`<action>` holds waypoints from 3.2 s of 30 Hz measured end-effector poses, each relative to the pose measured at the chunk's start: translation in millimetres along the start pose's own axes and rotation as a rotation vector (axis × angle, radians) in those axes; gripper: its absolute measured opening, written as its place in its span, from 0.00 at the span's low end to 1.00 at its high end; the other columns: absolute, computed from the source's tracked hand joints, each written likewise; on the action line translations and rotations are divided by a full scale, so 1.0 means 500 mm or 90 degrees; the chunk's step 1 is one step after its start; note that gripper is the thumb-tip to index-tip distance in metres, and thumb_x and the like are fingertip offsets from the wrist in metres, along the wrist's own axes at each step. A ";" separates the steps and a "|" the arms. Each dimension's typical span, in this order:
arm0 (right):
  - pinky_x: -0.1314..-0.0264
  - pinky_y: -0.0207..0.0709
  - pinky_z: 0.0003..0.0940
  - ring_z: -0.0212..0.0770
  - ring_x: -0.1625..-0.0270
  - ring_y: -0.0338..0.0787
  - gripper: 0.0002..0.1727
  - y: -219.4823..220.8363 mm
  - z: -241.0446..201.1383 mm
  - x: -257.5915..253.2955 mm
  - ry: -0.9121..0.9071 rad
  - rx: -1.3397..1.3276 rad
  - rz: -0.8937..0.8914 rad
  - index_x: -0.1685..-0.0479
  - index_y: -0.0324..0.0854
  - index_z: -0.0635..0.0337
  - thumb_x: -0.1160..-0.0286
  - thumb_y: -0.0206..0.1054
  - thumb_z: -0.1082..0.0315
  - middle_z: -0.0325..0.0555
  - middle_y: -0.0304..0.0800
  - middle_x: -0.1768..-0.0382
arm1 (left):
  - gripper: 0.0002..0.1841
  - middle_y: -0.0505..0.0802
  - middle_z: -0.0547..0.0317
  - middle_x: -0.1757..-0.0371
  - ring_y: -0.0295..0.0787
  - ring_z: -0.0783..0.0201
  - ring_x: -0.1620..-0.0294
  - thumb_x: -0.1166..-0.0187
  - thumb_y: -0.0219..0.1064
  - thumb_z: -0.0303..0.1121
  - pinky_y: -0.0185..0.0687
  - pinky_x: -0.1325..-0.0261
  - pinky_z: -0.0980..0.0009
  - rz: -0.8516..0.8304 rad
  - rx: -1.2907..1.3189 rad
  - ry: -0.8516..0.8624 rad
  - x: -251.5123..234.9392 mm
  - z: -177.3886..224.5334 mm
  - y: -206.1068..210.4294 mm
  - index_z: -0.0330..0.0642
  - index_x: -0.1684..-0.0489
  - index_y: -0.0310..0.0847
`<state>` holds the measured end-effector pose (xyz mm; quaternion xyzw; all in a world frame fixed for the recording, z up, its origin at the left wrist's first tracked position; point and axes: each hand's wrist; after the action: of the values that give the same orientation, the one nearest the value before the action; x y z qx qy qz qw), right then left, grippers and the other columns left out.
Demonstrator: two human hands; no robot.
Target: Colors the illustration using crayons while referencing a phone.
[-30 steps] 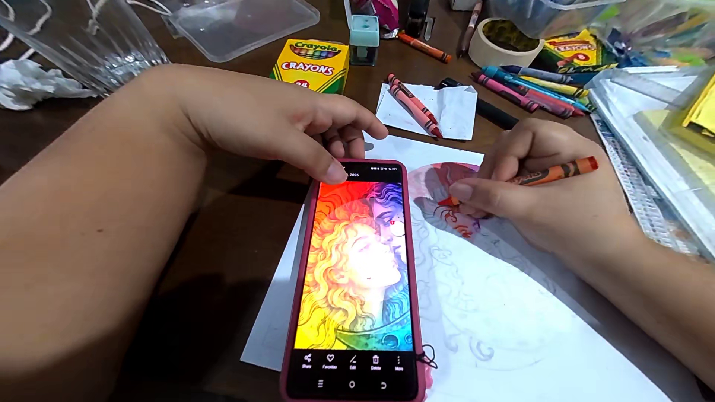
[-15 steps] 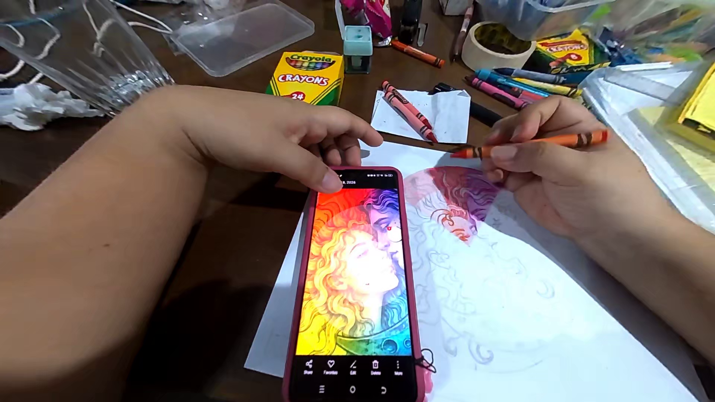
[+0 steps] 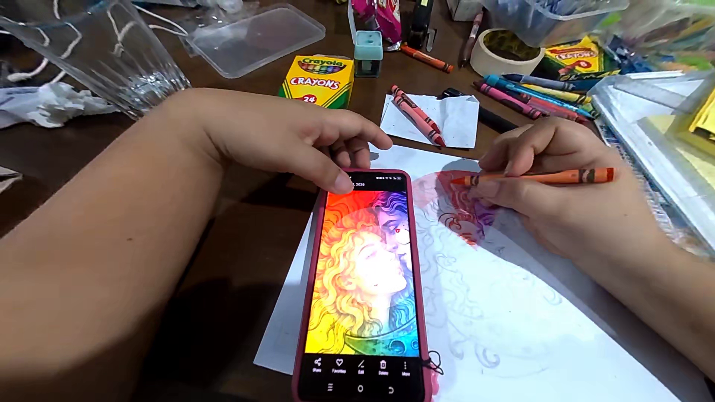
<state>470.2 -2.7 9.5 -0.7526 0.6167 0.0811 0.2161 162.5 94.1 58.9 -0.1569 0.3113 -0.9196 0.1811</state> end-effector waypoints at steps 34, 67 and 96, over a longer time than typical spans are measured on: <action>0.77 0.62 0.05 0.11 0.78 0.71 0.13 0.036 -0.019 -0.005 -0.050 0.270 0.051 0.77 0.72 0.48 0.38 0.74 0.71 0.23 0.74 0.79 | 0.35 0.89 0.72 0.42 0.86 0.77 0.44 0.29 0.67 0.54 0.85 0.49 0.82 0.023 -0.024 0.030 0.000 -0.022 -0.001 0.51 0.20 0.71; 0.80 0.68 0.08 0.12 0.81 0.73 0.15 0.031 -0.019 -0.007 -0.024 0.230 0.029 0.78 0.70 0.44 0.39 0.73 0.70 0.20 0.74 0.81 | 0.35 0.89 0.72 0.44 0.87 0.77 0.46 0.28 0.67 0.53 0.86 0.49 0.82 0.021 -0.021 0.035 -0.001 -0.022 -0.001 0.49 0.20 0.71; 0.78 0.66 0.06 0.12 0.79 0.72 0.14 0.033 -0.015 -0.007 -0.055 0.231 0.038 0.77 0.70 0.46 0.38 0.74 0.71 0.21 0.73 0.80 | 0.35 0.88 0.72 0.44 0.86 0.78 0.47 0.28 0.65 0.54 0.84 0.52 0.83 0.008 -0.037 0.041 -0.001 -0.029 -0.006 0.50 0.20 0.70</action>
<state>452.6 -5.1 14.1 -0.6783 0.6336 0.0073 0.3719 156.6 103.9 49.8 -0.1304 0.3447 -0.9136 0.1717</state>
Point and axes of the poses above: each hand's wrist, its own x-axis away from the middle knuckle, its own y-axis out of the palm, z = x × y
